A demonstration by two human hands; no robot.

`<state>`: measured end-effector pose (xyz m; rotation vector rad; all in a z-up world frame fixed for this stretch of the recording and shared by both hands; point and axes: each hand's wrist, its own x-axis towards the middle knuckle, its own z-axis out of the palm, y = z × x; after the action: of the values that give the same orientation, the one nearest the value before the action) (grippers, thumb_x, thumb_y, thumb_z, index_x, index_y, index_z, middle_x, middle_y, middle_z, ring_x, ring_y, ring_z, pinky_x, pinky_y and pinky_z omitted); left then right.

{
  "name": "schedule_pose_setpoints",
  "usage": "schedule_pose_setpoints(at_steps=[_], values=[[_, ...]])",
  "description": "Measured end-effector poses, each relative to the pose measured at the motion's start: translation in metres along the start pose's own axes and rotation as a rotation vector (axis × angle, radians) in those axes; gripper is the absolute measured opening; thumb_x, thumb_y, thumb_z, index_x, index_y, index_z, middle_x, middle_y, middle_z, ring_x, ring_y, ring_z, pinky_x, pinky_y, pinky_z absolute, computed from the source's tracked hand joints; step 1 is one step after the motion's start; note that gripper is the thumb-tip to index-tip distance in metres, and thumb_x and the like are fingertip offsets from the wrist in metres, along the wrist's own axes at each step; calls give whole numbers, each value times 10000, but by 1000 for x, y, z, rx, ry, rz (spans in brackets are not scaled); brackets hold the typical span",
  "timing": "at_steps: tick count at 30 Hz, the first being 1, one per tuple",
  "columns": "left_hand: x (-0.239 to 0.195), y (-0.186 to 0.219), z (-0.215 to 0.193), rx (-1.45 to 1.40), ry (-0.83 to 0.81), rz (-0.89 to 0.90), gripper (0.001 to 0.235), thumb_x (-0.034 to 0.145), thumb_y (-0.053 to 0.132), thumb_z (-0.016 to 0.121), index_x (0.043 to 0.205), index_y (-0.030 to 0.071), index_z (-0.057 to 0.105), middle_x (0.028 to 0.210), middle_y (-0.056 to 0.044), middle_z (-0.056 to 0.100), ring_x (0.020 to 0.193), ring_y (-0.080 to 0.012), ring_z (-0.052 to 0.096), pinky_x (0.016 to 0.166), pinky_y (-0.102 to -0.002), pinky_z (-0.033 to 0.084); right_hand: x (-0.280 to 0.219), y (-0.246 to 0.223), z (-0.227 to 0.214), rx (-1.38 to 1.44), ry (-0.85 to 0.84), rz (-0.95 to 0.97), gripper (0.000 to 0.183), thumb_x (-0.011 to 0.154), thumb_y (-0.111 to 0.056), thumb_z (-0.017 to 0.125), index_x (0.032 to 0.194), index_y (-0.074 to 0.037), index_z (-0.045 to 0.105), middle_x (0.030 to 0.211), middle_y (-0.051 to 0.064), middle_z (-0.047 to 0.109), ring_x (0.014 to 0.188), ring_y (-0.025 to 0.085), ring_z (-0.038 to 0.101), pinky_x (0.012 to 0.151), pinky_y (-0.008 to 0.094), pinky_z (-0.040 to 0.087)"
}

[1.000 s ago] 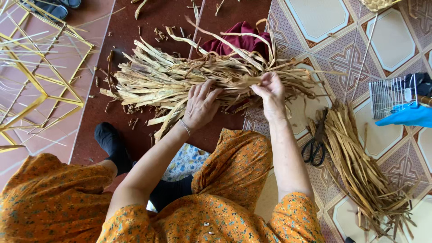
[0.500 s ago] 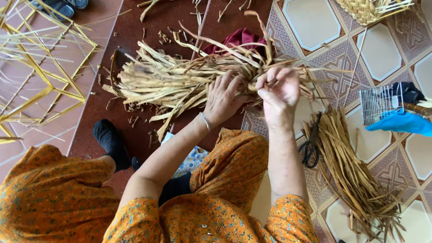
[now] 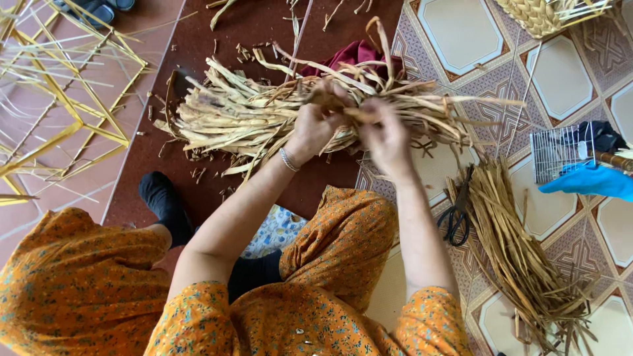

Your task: The person sits on a tiled floor and uses shears to trim and split dried plant stems. They repeatedly cut the stems into smaller pieces, occasionally gathering and bundling them with a red cloth. The trimmed pieces accumulate on the floor.

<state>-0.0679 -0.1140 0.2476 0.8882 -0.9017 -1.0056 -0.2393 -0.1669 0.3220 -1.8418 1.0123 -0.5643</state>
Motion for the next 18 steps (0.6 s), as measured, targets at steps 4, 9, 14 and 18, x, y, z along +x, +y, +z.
schedule_pose_setpoints(at_steps=[4, 9, 14, 18], values=[[8, 24, 10, 16, -127, 88, 524, 834, -229, 434, 1258, 79, 455, 1192, -192, 614, 1166, -286, 707, 1014, -455, 649, 2, 37, 18, -529, 156, -817, 427, 969, -74, 698, 1368, -106, 552, 1272, 119, 646, 1087, 291, 671, 975, 405, 570], [14, 32, 19, 2, -224, 34, 652, 811, -209, 442, 1376, 117, 428, 1259, -102, 577, 1131, -231, 647, 1010, -397, 600, 9, 56, 23, -302, 261, -573, 222, 1047, -16, 704, 1235, -135, 700, 1154, 58, 748, 966, 185, 775, 820, 241, 654], [-1, 4, -13, 378, -39, 114, 467, 965, -132, 542, 1330, 159, 534, 1229, -79, 651, 1106, -188, 714, 993, -392, 625, 12, 63, 17, 65, 320, -323, 149, 950, -82, 790, 1046, -61, 678, 983, 73, 744, 862, 121, 745, 743, 238, 635], [-30, -22, -19, 827, -26, 205, 559, 887, 43, 752, 1371, 229, 542, 1329, -76, 637, 1296, -256, 587, 1149, -487, 535, 16, 50, 16, 66, 311, -257, 134, 881, -88, 805, 946, -14, 714, 882, 98, 734, 653, 97, 693, 496, 239, 544]])
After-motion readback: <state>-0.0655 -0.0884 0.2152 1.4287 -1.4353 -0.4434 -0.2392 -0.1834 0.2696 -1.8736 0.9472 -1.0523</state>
